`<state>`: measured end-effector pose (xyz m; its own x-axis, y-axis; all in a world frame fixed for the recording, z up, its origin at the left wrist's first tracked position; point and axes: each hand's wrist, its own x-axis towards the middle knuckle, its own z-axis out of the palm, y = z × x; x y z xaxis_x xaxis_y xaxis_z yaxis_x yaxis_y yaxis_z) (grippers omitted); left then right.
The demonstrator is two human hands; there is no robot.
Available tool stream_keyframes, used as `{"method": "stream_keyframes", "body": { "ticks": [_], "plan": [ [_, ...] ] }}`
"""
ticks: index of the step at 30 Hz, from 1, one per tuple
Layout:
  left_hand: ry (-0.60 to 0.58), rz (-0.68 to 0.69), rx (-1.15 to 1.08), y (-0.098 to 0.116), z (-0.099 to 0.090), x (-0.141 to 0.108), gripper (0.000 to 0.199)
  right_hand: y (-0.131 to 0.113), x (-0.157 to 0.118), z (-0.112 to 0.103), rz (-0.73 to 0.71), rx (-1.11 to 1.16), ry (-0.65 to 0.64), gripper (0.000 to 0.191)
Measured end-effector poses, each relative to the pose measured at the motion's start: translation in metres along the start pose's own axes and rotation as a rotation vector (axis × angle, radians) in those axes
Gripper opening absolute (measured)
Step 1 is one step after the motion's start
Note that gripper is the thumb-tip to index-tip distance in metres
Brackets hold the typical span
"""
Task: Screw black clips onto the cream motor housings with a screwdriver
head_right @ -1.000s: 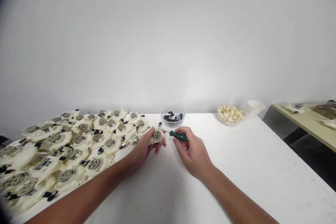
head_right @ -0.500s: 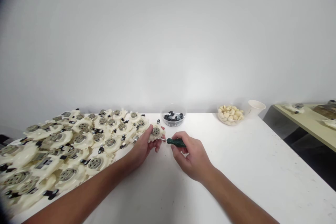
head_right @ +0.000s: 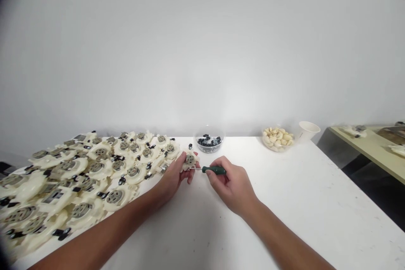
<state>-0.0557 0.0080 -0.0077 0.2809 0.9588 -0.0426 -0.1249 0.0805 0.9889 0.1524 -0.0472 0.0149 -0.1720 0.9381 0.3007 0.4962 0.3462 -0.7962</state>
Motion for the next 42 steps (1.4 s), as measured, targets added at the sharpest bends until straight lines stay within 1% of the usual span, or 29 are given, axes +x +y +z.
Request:
{"method": "stream_keyframes", "body": {
  "ticks": [4, 6, 10, 16, 22, 28, 32, 35, 38, 40, 42],
  "plan": [
    [-0.057, 0.014, 0.058, 0.003, 0.001, -0.004, 0.047, 0.002, 0.0, 0.004, -0.067, -0.074, -0.037, 0.026],
    [-0.05, 0.012, 0.043, 0.003, 0.0, -0.004, 0.048, 0.0, -0.001, 0.002, -0.089, -0.033, -0.001, 0.025],
    [-0.025, -0.006, -0.004, -0.001, -0.001, -0.001, 0.05, -0.003, -0.003, -0.004, -0.068, 0.052, 0.099, 0.019],
    [0.001, 0.005, -0.052, -0.003, -0.001, 0.001, 0.05, 0.003, -0.002, 0.001, -0.095, 0.032, 0.059, 0.014],
    [-0.017, -0.01, -0.055, -0.004, -0.003, 0.002, 0.049, 0.003, -0.003, 0.001, -0.134, 0.061, 0.128, 0.007],
    [-0.008, 0.004, -0.046, -0.005, -0.003, 0.002, 0.049, -0.001, 0.001, 0.001, -0.063, 0.002, 0.111, 0.01],
    [-0.024, 0.005, -0.031, -0.003, -0.003, 0.001, 0.049, -0.003, 0.001, 0.0, -0.023, -0.002, 0.097, 0.01],
    [-0.019, 0.003, -0.037, -0.002, -0.003, 0.001, 0.048, -0.007, 0.0, -0.001, -0.027, 0.039, 0.06, 0.007],
    [-0.005, 0.001, -0.049, -0.003, -0.002, 0.001, 0.048, -0.01, -0.001, -0.002, -0.049, 0.125, 0.046, 0.011],
    [-0.01, 0.004, -0.037, -0.003, -0.002, 0.001, 0.049, -0.009, -0.001, -0.003, -0.057, 0.181, 0.097, 0.013],
    [-0.025, 0.012, -0.018, -0.003, -0.002, 0.0, 0.049, -0.007, 0.0, -0.003, -0.06, 0.216, 0.185, 0.014]
  ]
}}
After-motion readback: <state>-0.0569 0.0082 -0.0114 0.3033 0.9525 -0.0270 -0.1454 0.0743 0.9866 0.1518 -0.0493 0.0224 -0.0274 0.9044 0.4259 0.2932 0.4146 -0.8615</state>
